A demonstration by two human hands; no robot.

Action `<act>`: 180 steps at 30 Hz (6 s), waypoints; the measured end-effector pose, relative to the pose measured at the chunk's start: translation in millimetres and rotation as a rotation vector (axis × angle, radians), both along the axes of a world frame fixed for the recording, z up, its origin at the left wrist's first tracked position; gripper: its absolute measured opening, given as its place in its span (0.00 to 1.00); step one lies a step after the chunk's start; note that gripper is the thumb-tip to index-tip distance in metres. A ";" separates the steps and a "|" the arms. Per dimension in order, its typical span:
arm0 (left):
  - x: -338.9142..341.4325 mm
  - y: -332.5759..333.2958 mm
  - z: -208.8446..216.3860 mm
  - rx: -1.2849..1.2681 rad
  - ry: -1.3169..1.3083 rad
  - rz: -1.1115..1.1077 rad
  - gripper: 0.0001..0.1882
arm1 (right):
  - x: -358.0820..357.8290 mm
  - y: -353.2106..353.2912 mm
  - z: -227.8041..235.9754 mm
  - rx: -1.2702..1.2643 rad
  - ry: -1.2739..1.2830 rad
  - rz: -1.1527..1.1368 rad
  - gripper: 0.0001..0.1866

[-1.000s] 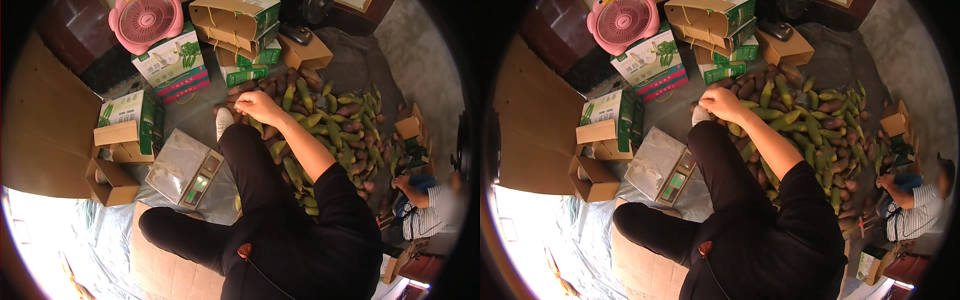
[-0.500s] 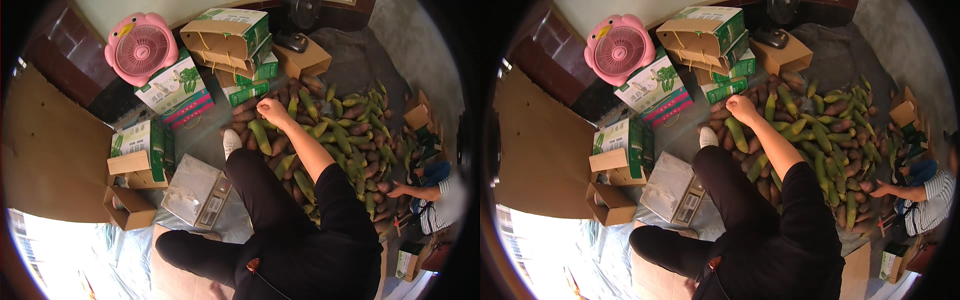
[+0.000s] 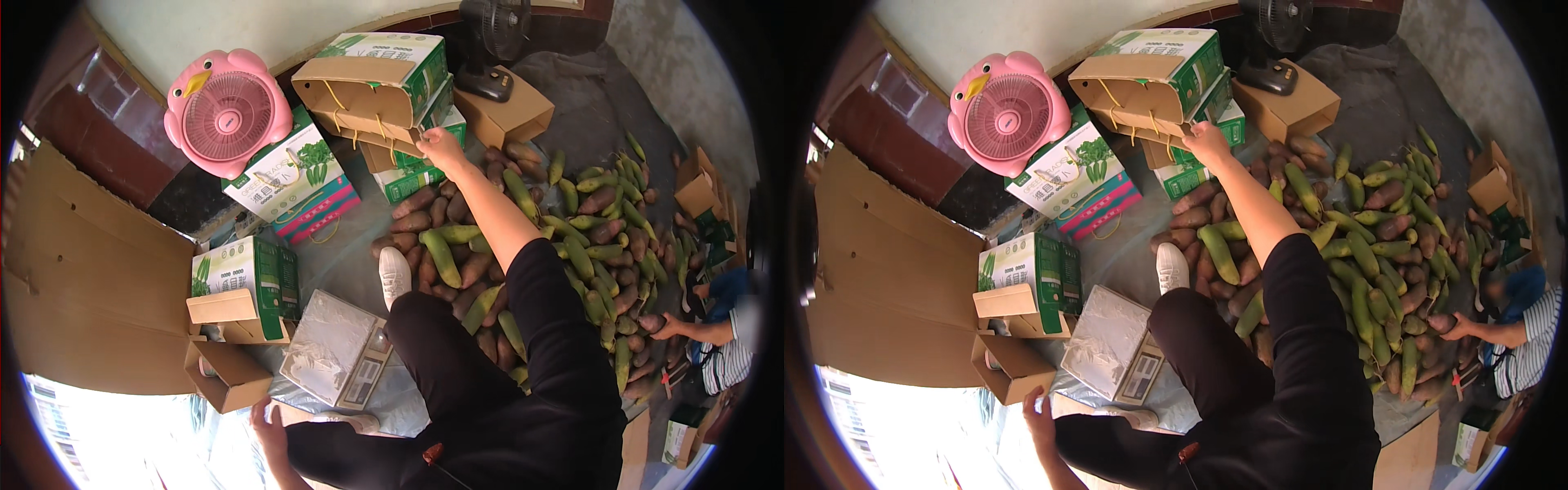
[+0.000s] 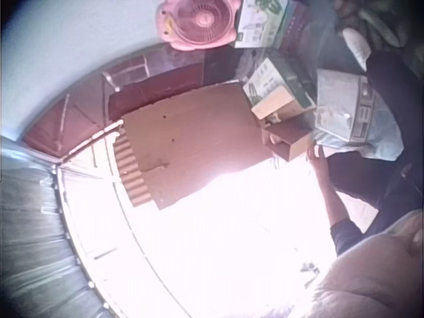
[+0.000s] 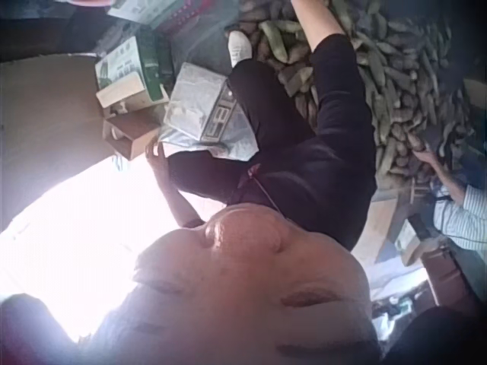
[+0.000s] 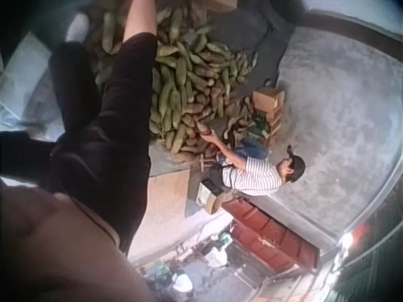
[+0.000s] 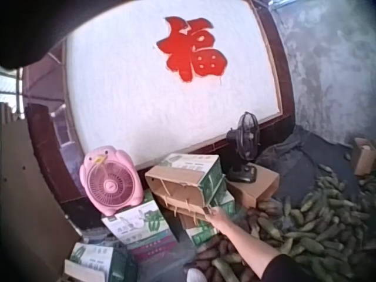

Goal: Sort and pack vegetables from a pile on the floor into cardboard boxes, then weigh them.

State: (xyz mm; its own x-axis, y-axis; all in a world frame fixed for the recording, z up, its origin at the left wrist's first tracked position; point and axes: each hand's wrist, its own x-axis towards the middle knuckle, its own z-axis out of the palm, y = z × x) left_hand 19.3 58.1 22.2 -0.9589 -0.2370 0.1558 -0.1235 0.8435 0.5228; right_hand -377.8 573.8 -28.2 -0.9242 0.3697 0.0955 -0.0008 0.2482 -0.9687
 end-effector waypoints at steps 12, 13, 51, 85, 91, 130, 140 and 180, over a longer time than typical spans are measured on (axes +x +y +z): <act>-16.8 8.2 -29.9 -0.135 -0.287 -0.019 0.15 | -95.6 -3.0 13.5 0.219 -0.012 -0.222 0.38; -16.6 9.0 -29.0 -0.165 -0.307 -0.032 0.15 | -100.5 -5.7 12.2 0.219 -0.003 -0.212 0.38; 10.6 64.1 62.8 -0.496 0.343 -0.272 0.34 | 178.9 -72.0 131.8 -0.538 -0.219 0.592 0.26; -11.9 12.5 -42.7 0.261 -0.699 -0.178 0.21 | 257.3 5.8 -80.5 -0.027 -0.772 0.329 0.20; -11.3 30.7 -55.7 0.025 -0.642 -0.302 0.17 | 314.5 53.9 -130.9 0.054 -0.838 0.180 0.17; -26.0 24.7 -75.3 -0.147 -0.454 -0.143 0.19 | 312.7 46.5 -93.9 0.236 -0.231 0.238 0.34; -24.6 22.7 -76.5 -0.212 -0.427 -0.128 0.15 | 199.2 -207.1 103.7 0.196 0.489 0.838 0.22; -27.4 32.3 -68.8 -0.074 -0.439 -0.184 0.13 | 309.4 119.4 -90.4 0.999 -0.740 -0.064 0.26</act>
